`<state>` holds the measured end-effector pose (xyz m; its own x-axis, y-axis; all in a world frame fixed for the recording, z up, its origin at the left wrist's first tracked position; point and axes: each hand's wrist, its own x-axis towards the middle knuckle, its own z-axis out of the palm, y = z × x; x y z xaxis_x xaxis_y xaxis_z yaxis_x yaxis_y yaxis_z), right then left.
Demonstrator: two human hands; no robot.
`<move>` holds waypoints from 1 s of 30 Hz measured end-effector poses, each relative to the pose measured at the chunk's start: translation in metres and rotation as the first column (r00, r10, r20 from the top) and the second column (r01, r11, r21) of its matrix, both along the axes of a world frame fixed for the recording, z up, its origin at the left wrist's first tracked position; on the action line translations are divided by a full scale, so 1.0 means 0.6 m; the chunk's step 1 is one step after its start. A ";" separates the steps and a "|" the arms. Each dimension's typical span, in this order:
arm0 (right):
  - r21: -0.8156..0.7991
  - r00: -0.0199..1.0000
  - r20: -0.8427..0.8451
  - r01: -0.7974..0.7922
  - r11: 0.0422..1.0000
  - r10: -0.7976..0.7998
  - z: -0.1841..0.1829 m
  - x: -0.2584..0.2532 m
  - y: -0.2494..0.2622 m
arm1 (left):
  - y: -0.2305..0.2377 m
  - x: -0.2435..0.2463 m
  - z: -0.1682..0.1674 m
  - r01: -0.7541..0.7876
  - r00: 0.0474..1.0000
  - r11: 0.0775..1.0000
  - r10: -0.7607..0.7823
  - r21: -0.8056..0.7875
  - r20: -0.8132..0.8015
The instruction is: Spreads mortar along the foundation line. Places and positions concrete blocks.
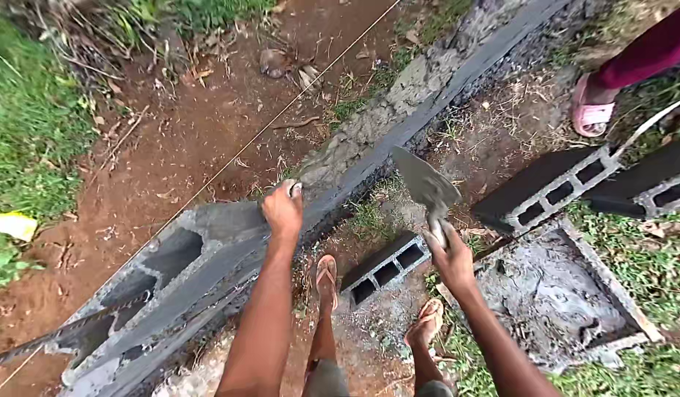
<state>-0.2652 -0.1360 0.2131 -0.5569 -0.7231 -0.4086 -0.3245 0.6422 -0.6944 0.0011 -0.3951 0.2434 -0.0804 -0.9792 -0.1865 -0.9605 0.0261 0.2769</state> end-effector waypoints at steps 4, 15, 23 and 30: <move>0.300 0.865 0.143 0.425 0.854 -0.481 -0.111 -0.019 0.249 | 0.032 -0.014 0.043 -0.014 1.000 0.996 0.015 -0.083 0.014; 0.769 0.772 -0.035 0.427 0.477 -0.635 -0.323 -0.183 0.682 | 0.358 -0.368 -0.169 0.577 0.810 0.759 -0.485 0.303 -0.328; 0.709 0.744 -0.183 0.553 0.438 -0.642 -0.496 -0.367 0.806 | 0.678 -0.725 -0.390 0.625 0.766 0.346 -0.448 0.700 -0.462; 0.613 0.639 -0.046 0.625 0.483 -0.768 -0.561 -0.301 0.666 | 0.697 -0.394 -0.429 0.413 0.766 0.329 -0.630 0.849 -0.129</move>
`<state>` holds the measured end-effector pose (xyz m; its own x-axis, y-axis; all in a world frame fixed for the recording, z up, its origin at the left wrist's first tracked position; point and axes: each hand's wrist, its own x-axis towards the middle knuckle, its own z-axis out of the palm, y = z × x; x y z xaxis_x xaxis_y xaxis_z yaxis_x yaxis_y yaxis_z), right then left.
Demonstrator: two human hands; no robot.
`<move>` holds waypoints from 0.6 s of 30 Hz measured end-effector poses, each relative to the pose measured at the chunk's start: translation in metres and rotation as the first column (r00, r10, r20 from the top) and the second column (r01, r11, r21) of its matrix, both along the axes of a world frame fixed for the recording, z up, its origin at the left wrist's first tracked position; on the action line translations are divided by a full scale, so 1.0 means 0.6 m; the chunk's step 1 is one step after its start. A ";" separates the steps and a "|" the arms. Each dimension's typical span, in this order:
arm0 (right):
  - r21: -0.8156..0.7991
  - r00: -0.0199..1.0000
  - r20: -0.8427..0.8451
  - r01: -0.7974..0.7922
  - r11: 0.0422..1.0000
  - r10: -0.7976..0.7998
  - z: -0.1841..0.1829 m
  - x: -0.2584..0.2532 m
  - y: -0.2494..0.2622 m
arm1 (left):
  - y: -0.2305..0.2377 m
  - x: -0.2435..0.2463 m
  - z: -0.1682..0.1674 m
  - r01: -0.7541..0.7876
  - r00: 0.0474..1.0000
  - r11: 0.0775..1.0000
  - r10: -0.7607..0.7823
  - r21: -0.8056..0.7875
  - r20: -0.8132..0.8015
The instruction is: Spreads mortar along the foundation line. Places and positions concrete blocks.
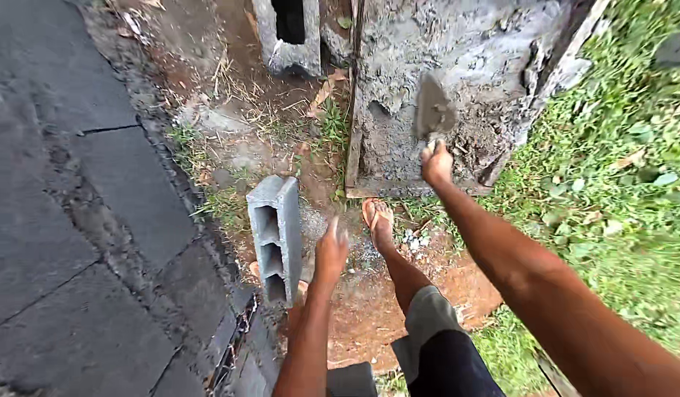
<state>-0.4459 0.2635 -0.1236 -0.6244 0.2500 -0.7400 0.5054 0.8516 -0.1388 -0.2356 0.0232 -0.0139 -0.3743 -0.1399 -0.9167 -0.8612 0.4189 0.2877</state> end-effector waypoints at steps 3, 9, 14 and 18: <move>-0.152 0.997 0.081 -0.003 0.988 0.015 0.011 0.017 -0.110 | -0.016 0.140 0.061 0.044 0.978 0.997 -0.030 -0.064 0.207; -0.452 0.986 0.147 0.136 0.882 -0.077 0.063 0.027 -0.106 | -0.022 0.242 0.182 -0.093 0.961 0.979 0.136 -0.180 0.241; -0.603 0.992 0.111 0.117 0.789 -0.063 0.264 0.070 -0.193 | -0.019 0.206 0.267 -0.590 0.802 0.807 0.587 -0.007 0.115; -0.646 0.992 0.100 0.120 0.753 -0.073 0.461 0.126 -0.370 | -0.036 0.235 0.293 -0.659 0.752 0.748 0.655 0.075 0.073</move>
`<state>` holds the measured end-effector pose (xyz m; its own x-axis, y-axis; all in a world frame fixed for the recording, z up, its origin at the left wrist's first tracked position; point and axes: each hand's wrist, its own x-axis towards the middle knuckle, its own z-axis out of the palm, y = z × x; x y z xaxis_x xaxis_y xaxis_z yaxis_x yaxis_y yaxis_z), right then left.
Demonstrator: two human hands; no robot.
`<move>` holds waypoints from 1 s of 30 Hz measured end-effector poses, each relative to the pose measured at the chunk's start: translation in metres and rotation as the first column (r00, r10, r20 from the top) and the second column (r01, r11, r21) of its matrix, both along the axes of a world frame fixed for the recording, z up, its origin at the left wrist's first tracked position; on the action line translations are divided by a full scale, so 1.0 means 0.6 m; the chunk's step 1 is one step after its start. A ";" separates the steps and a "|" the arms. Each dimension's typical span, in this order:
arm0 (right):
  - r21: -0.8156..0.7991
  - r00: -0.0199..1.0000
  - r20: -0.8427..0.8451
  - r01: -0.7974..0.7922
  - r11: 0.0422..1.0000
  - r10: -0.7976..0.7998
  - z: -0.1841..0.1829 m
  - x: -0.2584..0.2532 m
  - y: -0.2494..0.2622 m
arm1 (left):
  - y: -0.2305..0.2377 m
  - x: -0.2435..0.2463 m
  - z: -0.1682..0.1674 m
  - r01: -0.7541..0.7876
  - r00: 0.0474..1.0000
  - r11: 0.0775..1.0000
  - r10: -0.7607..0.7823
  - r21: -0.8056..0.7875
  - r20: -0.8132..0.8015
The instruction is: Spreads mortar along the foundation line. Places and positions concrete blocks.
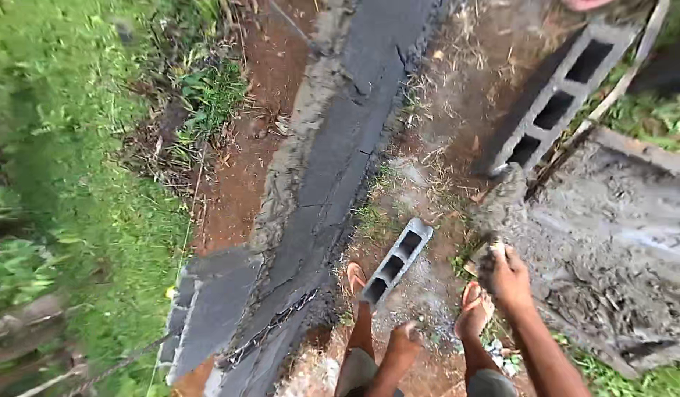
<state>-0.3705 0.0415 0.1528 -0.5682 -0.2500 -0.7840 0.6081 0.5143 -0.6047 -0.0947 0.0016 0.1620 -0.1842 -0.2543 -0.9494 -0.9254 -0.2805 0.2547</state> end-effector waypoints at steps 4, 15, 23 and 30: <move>-0.166 0.992 0.049 0.123 0.978 -0.116 0.155 0.075 -0.213 | -0.047 0.071 0.045 -0.122 0.991 0.993 0.122 0.007 -0.046; -0.261 0.993 0.008 0.120 0.958 -0.122 0.359 0.175 -0.743 | -0.259 0.426 0.177 -0.322 0.947 0.943 0.322 -0.085 -0.016; -0.058 0.987 -0.098 0.125 0.990 -0.131 0.361 0.267 -0.772 | -0.340 0.579 0.192 -0.178 0.979 0.978 0.188 -0.109 0.081; 0.011 0.974 -0.094 -0.205 0.979 0.205 0.293 0.302 -0.731 | -0.351 0.562 0.151 -0.298 0.949 0.950 0.305 -0.096 0.073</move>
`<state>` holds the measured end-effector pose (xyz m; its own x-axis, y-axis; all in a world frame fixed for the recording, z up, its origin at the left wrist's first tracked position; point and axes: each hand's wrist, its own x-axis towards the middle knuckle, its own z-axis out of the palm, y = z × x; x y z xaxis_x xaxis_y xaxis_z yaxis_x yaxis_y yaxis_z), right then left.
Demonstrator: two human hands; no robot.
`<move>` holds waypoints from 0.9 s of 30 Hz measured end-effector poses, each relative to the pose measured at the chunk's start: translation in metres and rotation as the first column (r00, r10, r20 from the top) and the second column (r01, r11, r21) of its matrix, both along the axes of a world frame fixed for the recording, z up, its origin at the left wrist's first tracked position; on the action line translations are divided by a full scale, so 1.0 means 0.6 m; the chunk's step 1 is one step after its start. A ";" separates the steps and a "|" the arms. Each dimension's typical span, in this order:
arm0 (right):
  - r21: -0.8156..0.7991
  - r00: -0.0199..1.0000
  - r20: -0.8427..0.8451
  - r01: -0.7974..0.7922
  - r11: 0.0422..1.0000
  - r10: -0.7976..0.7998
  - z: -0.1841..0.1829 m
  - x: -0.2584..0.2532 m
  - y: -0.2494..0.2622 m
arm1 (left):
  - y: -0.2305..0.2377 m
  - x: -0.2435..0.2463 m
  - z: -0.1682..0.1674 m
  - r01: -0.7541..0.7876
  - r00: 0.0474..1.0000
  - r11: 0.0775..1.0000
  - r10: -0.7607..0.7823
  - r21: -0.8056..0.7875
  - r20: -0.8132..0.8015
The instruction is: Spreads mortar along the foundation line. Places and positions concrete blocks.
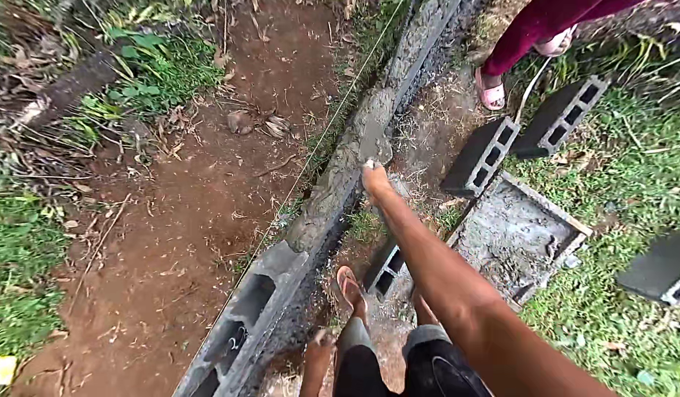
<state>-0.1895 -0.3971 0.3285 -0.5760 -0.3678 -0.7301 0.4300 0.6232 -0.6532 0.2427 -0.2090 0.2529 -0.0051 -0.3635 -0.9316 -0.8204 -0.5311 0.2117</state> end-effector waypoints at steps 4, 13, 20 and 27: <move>-0.061 0.989 -0.007 0.145 0.988 -0.146 -0.028 0.033 0.201 | 0.013 -0.058 -0.009 -0.098 0.995 0.995 0.098 -0.001 -0.009; 0.478 0.784 0.061 0.520 0.708 -0.617 -0.428 -0.107 0.817 | 0.060 -0.186 -0.240 0.082 0.990 0.996 -0.084 0.023 0.111; 0.738 0.990 0.136 -0.090 0.669 -0.018 -0.555 -0.170 1.017 | 0.171 -0.250 -0.385 -0.268 0.952 0.938 0.222 0.220 0.212; 0.443 0.636 -0.284 -0.577 0.686 0.718 -0.599 -0.187 0.649 | 0.245 -0.300 -0.492 -0.262 0.928 0.951 0.295 -0.161 0.227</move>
